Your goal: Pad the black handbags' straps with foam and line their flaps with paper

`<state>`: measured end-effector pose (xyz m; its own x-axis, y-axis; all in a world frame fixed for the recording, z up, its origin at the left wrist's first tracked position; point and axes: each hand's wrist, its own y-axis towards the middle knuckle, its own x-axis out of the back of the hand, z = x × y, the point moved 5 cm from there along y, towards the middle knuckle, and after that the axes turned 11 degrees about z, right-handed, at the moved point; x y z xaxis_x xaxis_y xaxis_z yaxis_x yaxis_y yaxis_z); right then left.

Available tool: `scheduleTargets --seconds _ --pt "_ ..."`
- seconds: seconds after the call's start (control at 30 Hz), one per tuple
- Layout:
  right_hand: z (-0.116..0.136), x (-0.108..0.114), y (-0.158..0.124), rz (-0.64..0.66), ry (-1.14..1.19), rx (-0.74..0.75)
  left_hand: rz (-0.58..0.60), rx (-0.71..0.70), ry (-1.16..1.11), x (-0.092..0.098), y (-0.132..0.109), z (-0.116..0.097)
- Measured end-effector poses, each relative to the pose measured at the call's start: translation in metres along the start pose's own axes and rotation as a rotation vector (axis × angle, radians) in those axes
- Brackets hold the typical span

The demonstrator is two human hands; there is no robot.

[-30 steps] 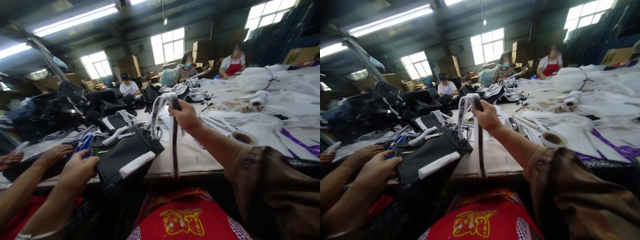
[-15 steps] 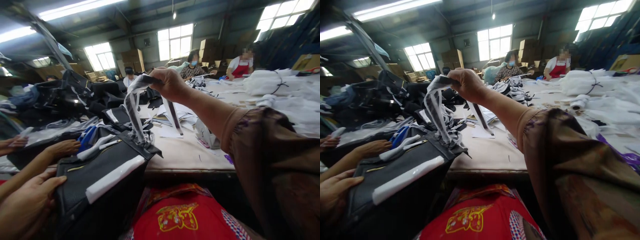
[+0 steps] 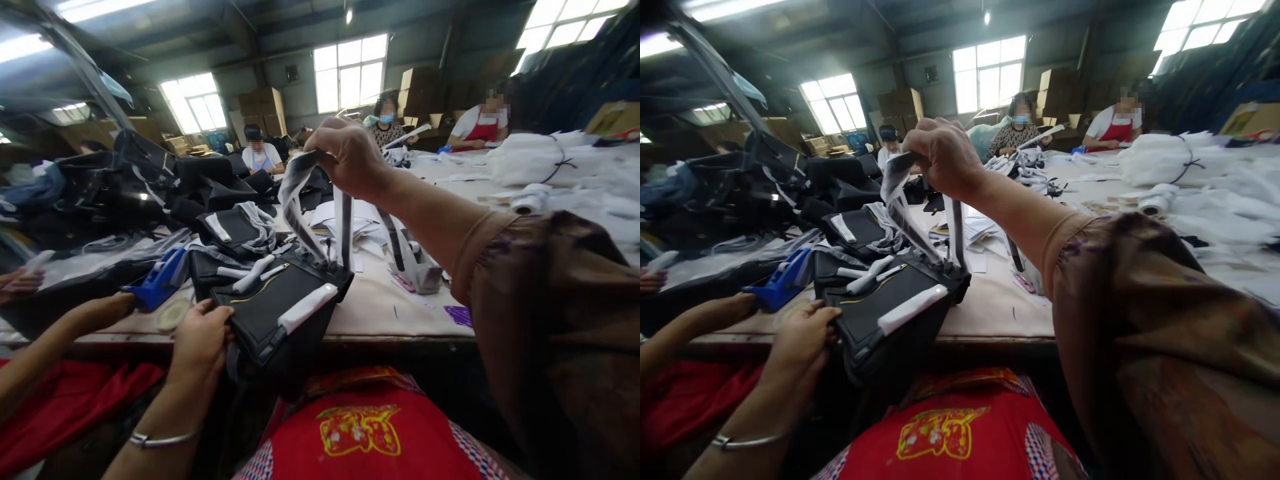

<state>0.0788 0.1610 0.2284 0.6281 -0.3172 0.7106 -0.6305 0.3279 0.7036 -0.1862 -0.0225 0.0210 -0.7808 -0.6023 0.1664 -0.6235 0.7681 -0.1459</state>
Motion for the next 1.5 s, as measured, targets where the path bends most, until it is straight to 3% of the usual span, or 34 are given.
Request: scheduleTargets --seconds 0.1,0.17,0.27,0.37,0.43,0.53,0.8,0.9,1.0,1.1,1.17,1.2,1.3,1.37,1.43,1.5 --pt "-0.004 -0.013 0.004 0.112 -0.143 0.107 0.161 0.110 -0.055 -0.035 -0.004 0.031" --pt "-0.006 -0.029 0.002 0.203 -0.220 0.170 0.300 0.095 0.104 -0.043 -0.003 0.040" --pt "-0.009 -0.050 -0.001 0.276 -0.296 0.235 0.330 -0.142 0.492 -0.034 0.013 0.031" --pt "-0.019 -0.059 0.004 0.263 -0.326 0.262 0.286 -0.460 0.658 -0.025 0.038 0.015" --pt "-0.029 -0.063 0.013 0.267 -0.326 0.280 0.399 -0.571 0.670 -0.030 0.051 0.015" --pt "-0.048 -0.071 0.029 0.319 -0.342 0.296 0.565 -0.614 0.719 -0.038 0.062 0.025" --pt "-0.113 -0.109 0.098 0.302 -0.498 0.068 0.721 -0.828 0.723 -0.039 0.049 0.034" --pt "-0.132 -0.120 0.116 0.293 -0.487 -0.041 0.814 -0.793 0.641 -0.047 0.033 0.026" --pt "-0.141 -0.135 0.110 0.371 -0.456 -0.080 0.924 -0.718 0.571 -0.052 0.023 0.018" --pt "-0.134 -0.149 0.074 0.452 -0.378 -0.005 1.072 -0.627 0.508 -0.049 0.035 0.016" --pt "-0.127 -0.150 0.032 0.437 -0.281 -0.042 1.053 -0.518 0.490 -0.044 0.063 0.021" --pt "-0.123 -0.148 0.006 0.408 -0.206 -0.109 0.979 -0.456 0.487 -0.042 0.082 0.024" --pt "-0.119 -0.143 -0.093 0.354 0.002 -0.502 0.755 -0.299 0.410 -0.048 0.136 0.033" --pt "-0.119 -0.149 -0.170 0.369 0.186 -0.915 0.774 -0.310 0.312 -0.070 0.161 0.035" --pt "-0.112 -0.161 -0.241 0.285 0.489 -1.293 0.839 -0.300 0.273 -0.102 0.181 0.038" --pt "-0.100 -0.174 -0.280 0.258 0.603 -1.378 0.906 -0.232 0.177 -0.138 0.195 0.043"
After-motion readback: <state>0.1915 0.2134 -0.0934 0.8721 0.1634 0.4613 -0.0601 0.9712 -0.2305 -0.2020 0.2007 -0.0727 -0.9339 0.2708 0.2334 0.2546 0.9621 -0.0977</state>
